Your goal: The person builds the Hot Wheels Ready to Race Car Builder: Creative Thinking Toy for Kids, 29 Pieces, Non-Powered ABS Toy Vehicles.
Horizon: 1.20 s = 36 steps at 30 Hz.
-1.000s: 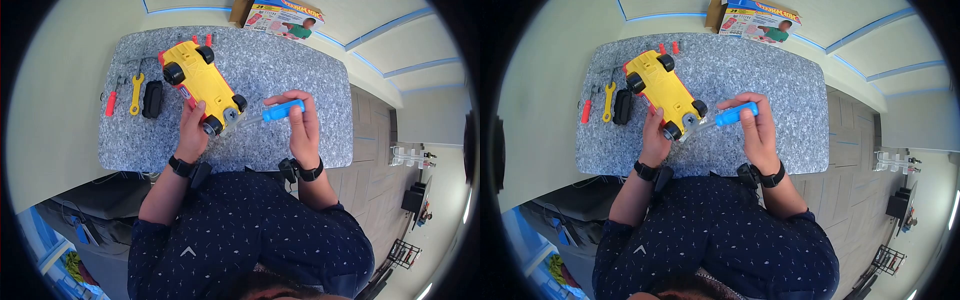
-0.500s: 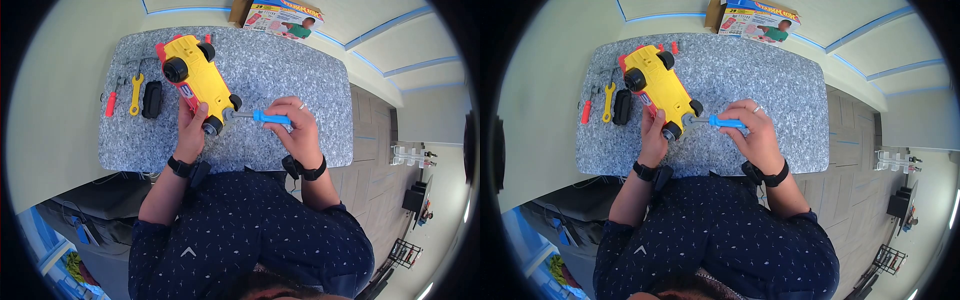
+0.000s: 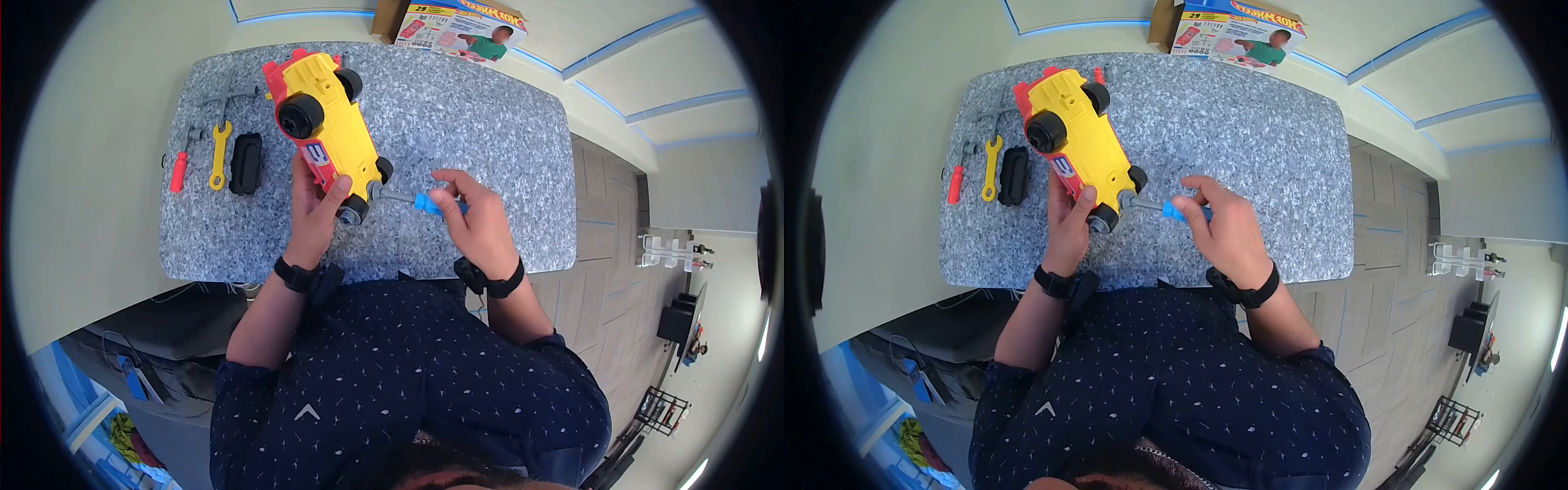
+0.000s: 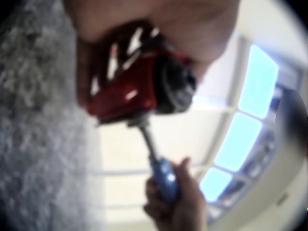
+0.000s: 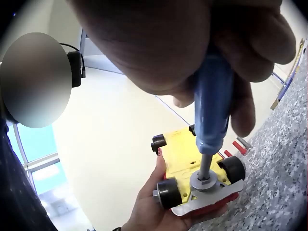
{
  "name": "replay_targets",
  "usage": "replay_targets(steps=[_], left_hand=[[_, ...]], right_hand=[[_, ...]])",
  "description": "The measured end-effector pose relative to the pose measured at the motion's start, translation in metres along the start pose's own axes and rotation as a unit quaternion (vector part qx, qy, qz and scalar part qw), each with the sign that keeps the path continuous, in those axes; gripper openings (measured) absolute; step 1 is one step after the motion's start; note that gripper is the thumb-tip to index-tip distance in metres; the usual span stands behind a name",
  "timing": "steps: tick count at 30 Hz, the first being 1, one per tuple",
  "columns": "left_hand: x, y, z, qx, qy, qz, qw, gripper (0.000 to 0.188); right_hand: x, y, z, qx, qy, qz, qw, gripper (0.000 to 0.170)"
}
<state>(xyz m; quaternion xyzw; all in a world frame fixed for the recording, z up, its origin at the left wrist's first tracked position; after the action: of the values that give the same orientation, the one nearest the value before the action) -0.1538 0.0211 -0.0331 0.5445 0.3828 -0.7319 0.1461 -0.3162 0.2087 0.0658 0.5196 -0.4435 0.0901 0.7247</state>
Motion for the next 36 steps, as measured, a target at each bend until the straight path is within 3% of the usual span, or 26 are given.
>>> replay_targets(steps=[1, 3, 8, 10, 12, 14, 16, 18, 20, 23, 26, 29, 32, 36], left_hand=[[0.000, 0.001, 0.000, 0.000, -0.001, 0.005, 1.000, 0.079], [0.000, 0.001, -0.001, -0.001, 0.000, 0.015, 1.000, 0.078], [-0.004, -0.002, 0.001, -0.001, -0.009, 0.007, 1.000, 0.078], [-0.005, 0.000, 0.000, -0.003, -0.012, 0.012, 1.000, 0.078], [-0.004, 0.000, 0.000, -0.004, -0.011, 0.016, 1.000, 0.078], [-0.003, -0.001, 0.000, -0.001, -0.004, 0.003, 1.000, 0.078], [-0.003, 0.000, 0.000, 0.000, -0.002, 0.003, 1.000, 0.078], [-0.003, 0.001, -0.001, -0.003, -0.002, 0.015, 1.000, 0.079], [-0.004, -0.001, -0.001, -0.001, -0.002, 0.010, 1.000, 0.079], [-0.004, -0.003, 0.000, 0.002, -0.002, 0.010, 1.000, 0.079], [-0.004, -0.002, 0.000, 0.000, 0.001, 0.009, 1.000, 0.079], [-0.003, -0.004, -0.001, 0.004, -0.001, 0.006, 1.000, 0.078], [-0.005, -0.003, -0.001, 0.003, -0.005, 0.007, 1.000, 0.078], [-0.004, -0.002, -0.002, 0.008, -0.004, 0.025, 1.000, 0.079]], right_hand=[[0.022, 0.006, 0.001, -0.032, 0.066, -0.019, 0.997, 0.045], [0.030, 0.008, -0.001, -0.056, 0.101, -0.019, 0.993, 0.042], [-0.007, -0.003, -0.001, -0.015, -0.004, -0.004, 1.000, 0.041], [0.020, 0.003, 0.000, -0.059, 0.085, -0.006, 0.995, 0.039], [0.014, 0.001, 0.000, -0.051, 0.069, 0.025, 0.996, 0.038], [-0.018, -0.014, -0.001, 0.011, -0.051, 0.089, 0.995, 0.038], [0.015, 0.000, 0.000, -0.051, 0.078, 0.015, 0.996, 0.038], [0.022, 0.001, -0.001, -0.055, 0.106, -0.009, 0.993, 0.038], [0.000, -0.006, -0.003, -0.008, 0.030, 0.015, 0.999, 0.038], [0.003, -0.006, -0.002, -0.004, 0.023, 0.014, 1.000, 0.037], [0.022, 0.000, -0.006, -0.038, 0.106, -0.007, 0.994, 0.039], [-0.014, -0.015, -0.005, 0.041, -0.050, 0.033, 0.997, 0.038], [0.037, 0.005, -0.004, -0.040, 0.119, -0.009, 0.992, 0.035], [0.019, -0.010, -0.006, 0.025, 0.104, -0.030, 0.994, 0.031]])
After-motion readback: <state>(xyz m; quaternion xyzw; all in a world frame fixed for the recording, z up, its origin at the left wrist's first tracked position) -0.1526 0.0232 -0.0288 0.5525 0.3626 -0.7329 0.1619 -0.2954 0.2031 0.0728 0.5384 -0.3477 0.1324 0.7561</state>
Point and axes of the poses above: each hand's wrist, its own z-axis towards the middle knuckle, its own y-axis out of the back of the hand, x = y × z, the point moved 10 cm from there along z, towards the middle knuckle, and after that the axes turned 4 degrees about z, right-handed, at the moved point
